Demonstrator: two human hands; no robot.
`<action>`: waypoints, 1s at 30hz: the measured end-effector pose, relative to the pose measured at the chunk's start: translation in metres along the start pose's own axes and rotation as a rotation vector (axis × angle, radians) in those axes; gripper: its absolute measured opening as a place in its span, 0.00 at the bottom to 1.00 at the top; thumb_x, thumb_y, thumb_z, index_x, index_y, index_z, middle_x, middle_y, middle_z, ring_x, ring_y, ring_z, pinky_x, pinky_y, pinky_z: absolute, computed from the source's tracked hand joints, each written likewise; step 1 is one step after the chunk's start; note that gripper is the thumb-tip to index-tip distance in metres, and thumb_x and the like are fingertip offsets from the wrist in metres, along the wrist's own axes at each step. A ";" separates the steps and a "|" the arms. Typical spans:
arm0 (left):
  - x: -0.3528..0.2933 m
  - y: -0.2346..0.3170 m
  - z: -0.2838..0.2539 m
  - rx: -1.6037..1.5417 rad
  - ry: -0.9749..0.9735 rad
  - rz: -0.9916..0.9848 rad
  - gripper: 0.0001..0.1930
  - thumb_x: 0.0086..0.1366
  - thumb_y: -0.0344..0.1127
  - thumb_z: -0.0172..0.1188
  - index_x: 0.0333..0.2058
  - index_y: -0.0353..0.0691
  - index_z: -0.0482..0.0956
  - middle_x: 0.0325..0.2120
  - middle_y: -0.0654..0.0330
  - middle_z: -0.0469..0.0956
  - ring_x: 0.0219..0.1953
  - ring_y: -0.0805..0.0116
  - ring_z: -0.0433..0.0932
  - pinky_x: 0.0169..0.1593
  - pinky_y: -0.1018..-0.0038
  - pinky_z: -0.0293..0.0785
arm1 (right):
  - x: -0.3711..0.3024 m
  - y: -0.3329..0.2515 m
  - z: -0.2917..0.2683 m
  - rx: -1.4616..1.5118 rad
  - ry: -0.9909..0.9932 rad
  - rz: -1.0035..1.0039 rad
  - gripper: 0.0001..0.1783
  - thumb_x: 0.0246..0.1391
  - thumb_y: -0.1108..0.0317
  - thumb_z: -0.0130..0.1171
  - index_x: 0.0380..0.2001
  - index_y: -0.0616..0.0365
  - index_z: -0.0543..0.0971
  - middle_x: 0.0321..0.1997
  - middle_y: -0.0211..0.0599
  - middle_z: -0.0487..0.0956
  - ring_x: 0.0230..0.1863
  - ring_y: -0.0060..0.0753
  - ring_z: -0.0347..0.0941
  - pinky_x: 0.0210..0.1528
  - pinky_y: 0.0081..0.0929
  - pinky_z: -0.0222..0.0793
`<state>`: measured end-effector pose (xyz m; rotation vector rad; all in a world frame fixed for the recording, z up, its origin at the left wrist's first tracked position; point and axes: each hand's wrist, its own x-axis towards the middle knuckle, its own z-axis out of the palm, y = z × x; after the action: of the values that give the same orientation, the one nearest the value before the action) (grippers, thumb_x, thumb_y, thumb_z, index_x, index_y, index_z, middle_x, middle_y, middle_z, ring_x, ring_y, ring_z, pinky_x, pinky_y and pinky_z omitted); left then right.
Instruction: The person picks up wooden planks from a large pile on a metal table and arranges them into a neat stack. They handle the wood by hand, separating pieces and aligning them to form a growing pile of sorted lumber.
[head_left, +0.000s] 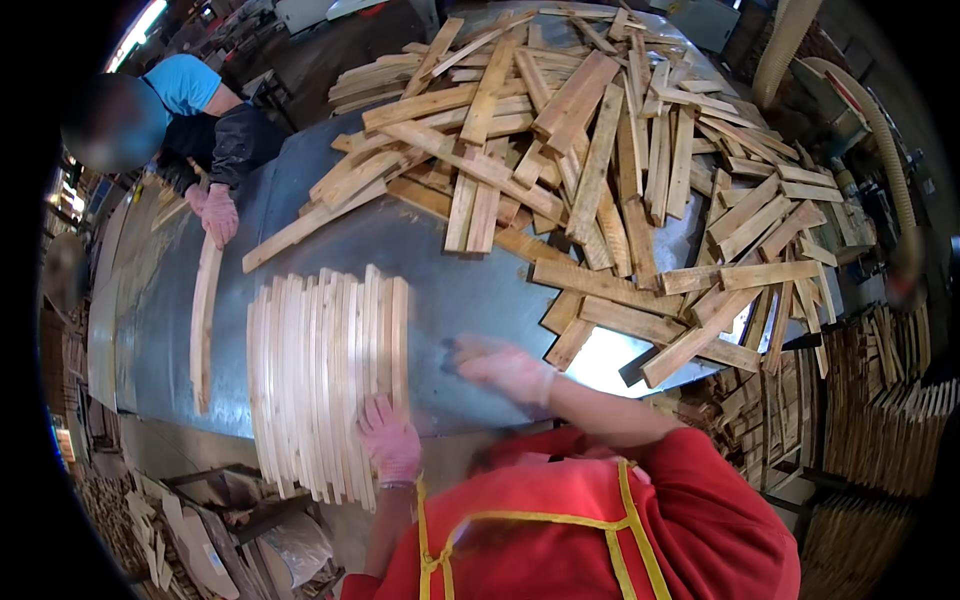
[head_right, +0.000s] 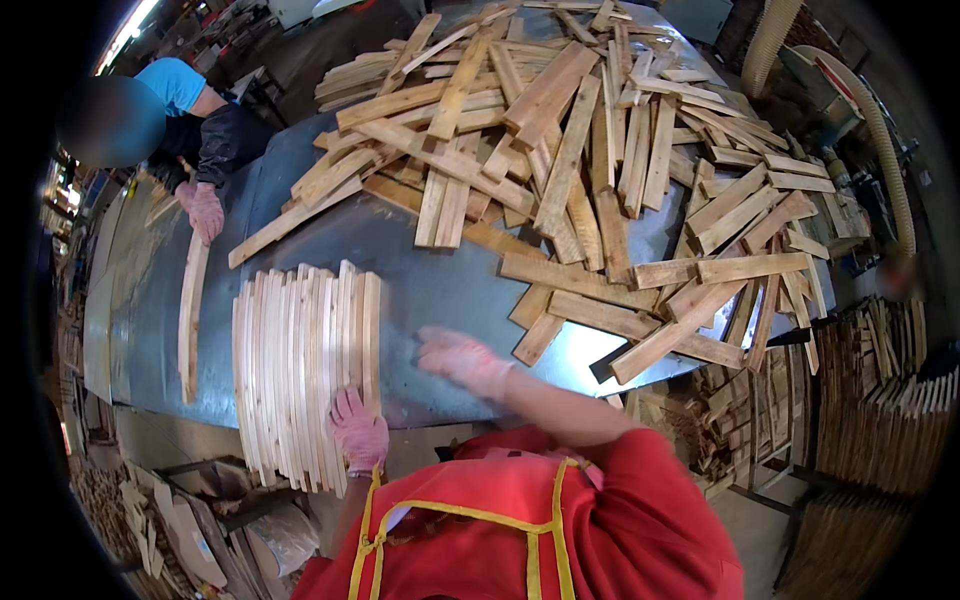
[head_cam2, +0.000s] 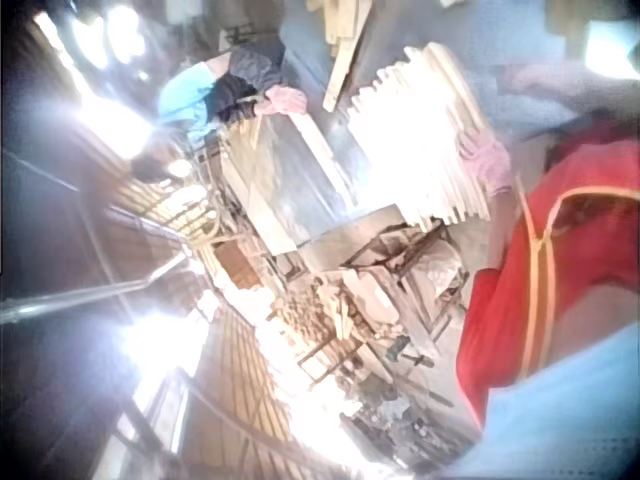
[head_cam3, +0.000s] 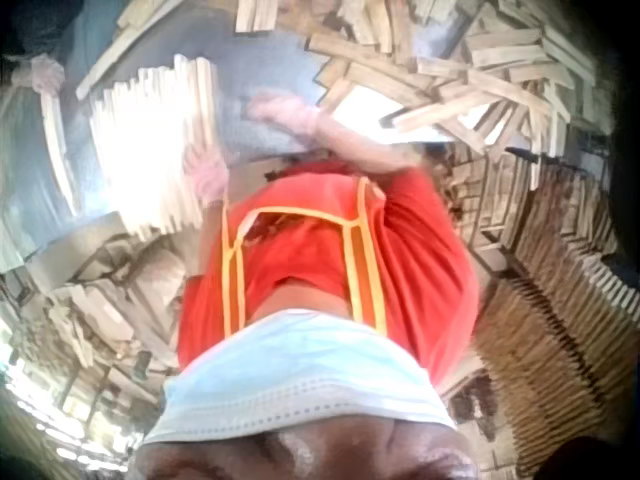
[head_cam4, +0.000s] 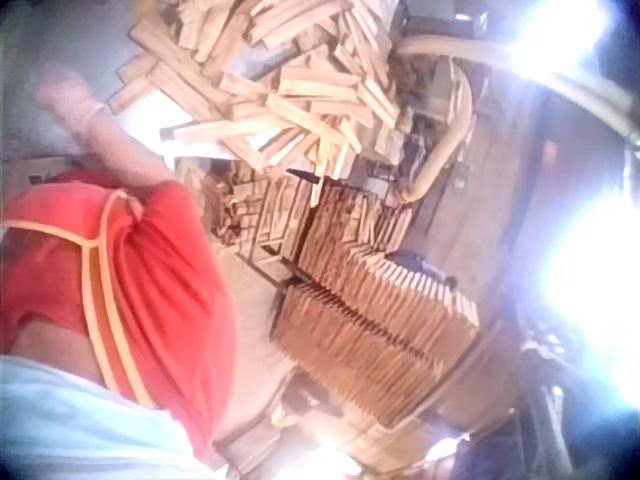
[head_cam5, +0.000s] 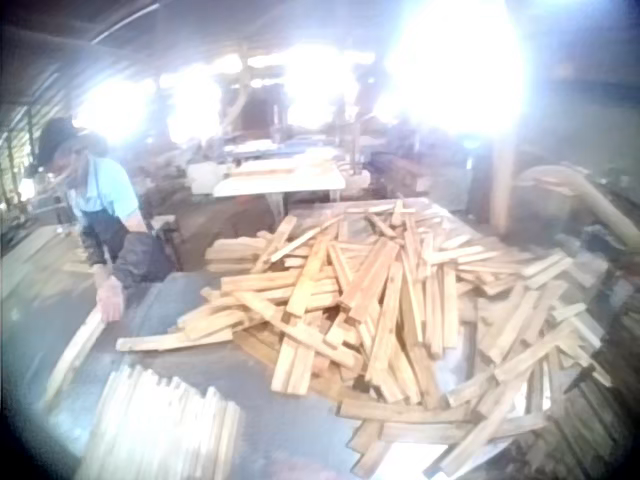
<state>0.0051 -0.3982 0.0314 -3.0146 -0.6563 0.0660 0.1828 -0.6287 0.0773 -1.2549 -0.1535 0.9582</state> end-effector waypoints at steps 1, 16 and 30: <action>0.003 0.003 -0.008 0.033 -0.006 0.017 0.37 0.62 0.41 0.61 0.69 0.39 0.65 0.70 0.49 0.62 0.72 0.44 0.59 0.74 0.47 0.52 | -0.003 -0.010 -0.041 -0.025 0.128 -0.044 0.38 0.58 0.65 0.68 0.70 0.63 0.70 0.57 0.35 0.81 0.52 0.28 0.77 0.55 0.28 0.75; 0.067 0.223 -0.049 -0.335 -0.326 0.424 0.41 0.55 0.48 0.72 0.67 0.42 0.70 0.67 0.48 0.67 0.68 0.46 0.67 0.69 0.51 0.62 | 0.028 -0.185 -0.527 -0.747 1.331 0.200 0.49 0.53 0.39 0.67 0.68 0.62 0.66 0.68 0.60 0.74 0.70 0.58 0.70 0.69 0.48 0.67; 0.144 0.310 -0.088 -0.695 -0.318 0.568 0.37 0.62 0.46 0.69 0.66 0.37 0.70 0.63 0.44 0.72 0.64 0.47 0.73 0.65 0.58 0.72 | -0.043 -0.178 -0.369 0.553 0.703 -0.234 0.24 0.67 0.59 0.65 0.57 0.63 0.72 0.43 0.39 0.82 0.43 0.37 0.82 0.45 0.39 0.83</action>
<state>0.2685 -0.6239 0.0951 -3.8025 0.2711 0.4281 0.4647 -0.9270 0.1146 -0.9597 0.4786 0.2810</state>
